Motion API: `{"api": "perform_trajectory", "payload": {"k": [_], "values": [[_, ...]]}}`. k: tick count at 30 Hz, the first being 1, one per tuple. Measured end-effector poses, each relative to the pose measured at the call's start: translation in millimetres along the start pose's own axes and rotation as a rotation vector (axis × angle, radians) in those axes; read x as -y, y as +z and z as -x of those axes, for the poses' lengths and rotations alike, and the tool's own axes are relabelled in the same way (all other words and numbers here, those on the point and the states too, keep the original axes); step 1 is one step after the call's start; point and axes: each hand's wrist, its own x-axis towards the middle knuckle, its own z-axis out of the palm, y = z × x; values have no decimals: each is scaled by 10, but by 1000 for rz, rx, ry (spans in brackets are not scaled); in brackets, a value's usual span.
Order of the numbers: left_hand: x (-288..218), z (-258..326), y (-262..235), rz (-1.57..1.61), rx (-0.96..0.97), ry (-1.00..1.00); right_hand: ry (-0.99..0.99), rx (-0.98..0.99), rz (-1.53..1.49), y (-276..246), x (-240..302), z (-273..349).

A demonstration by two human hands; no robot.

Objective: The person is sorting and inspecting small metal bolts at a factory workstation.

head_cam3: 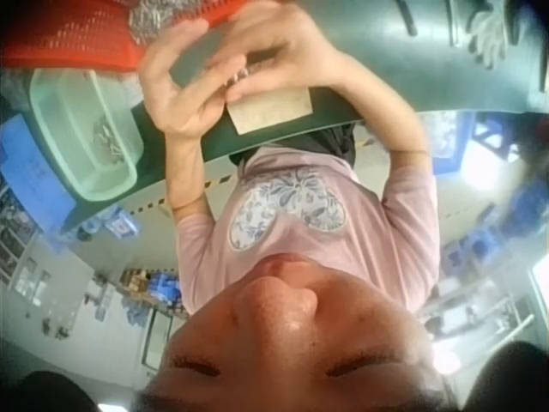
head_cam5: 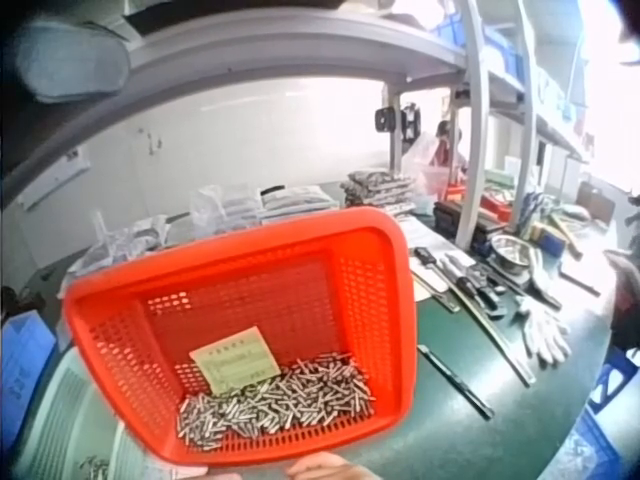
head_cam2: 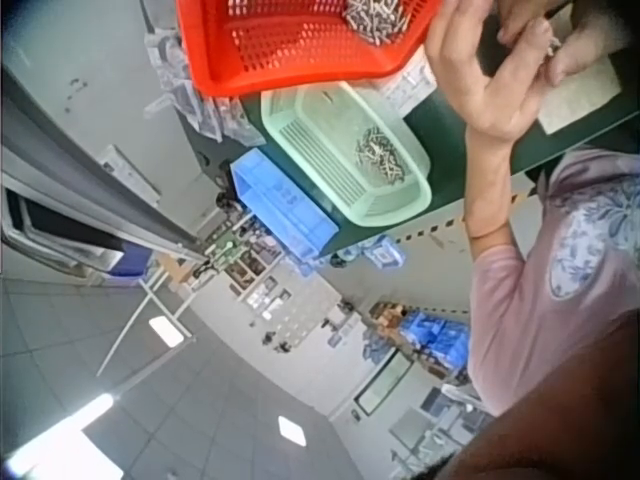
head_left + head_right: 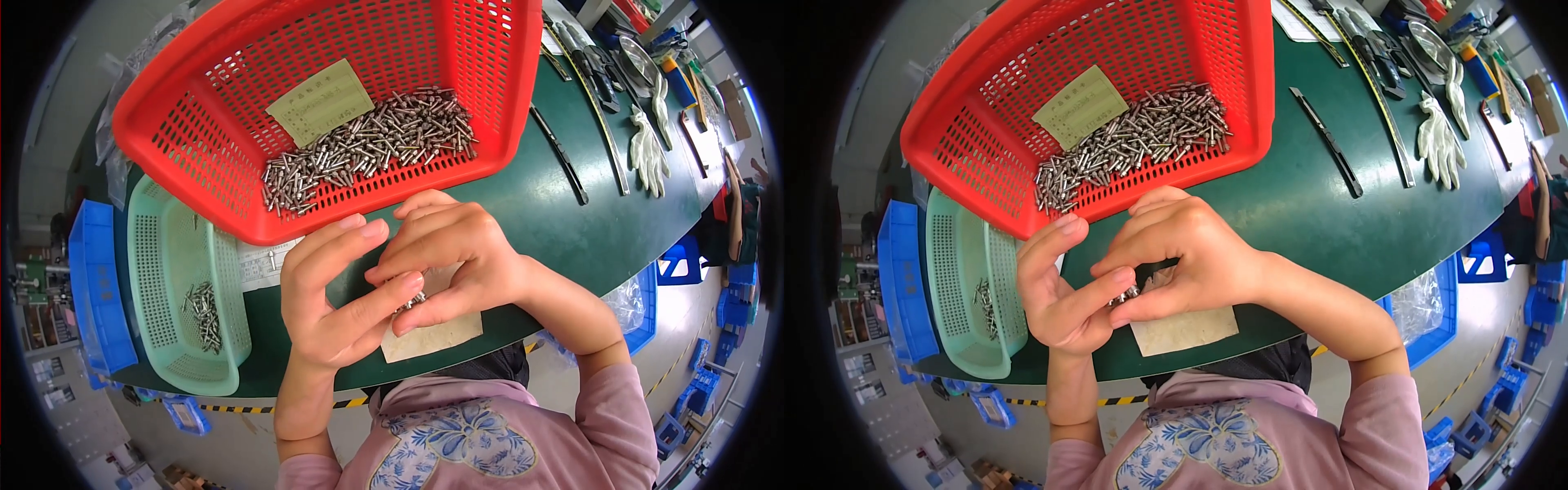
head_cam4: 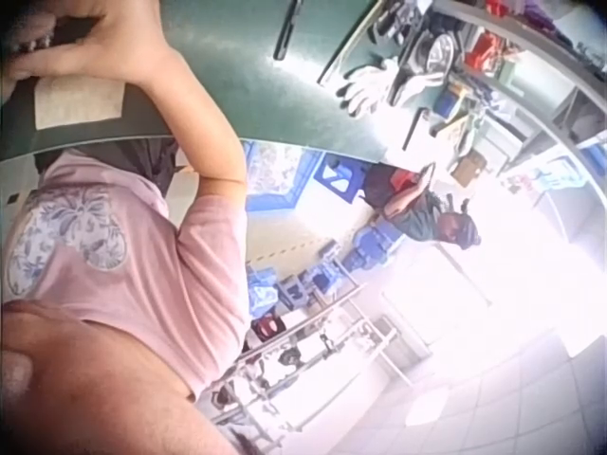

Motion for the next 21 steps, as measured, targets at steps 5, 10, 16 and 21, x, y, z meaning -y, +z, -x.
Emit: {"api": "perform_trajectory", "payload": {"k": [5, 10, 16, 21], "values": [[27, 3, 39, 16, -39, 2, -4, -10, -26, -8, -3, -9], [16, 12, 38, 37, -28, -19, 36, 55, -11, -38, 8, 1], [4, 6, 45, 39, -31, -22, 2, -12, -21, -10, 6, -8], [5, 7, 46, 38, -27, -26, -12, -19, -28, -7, -7, -12]]}}
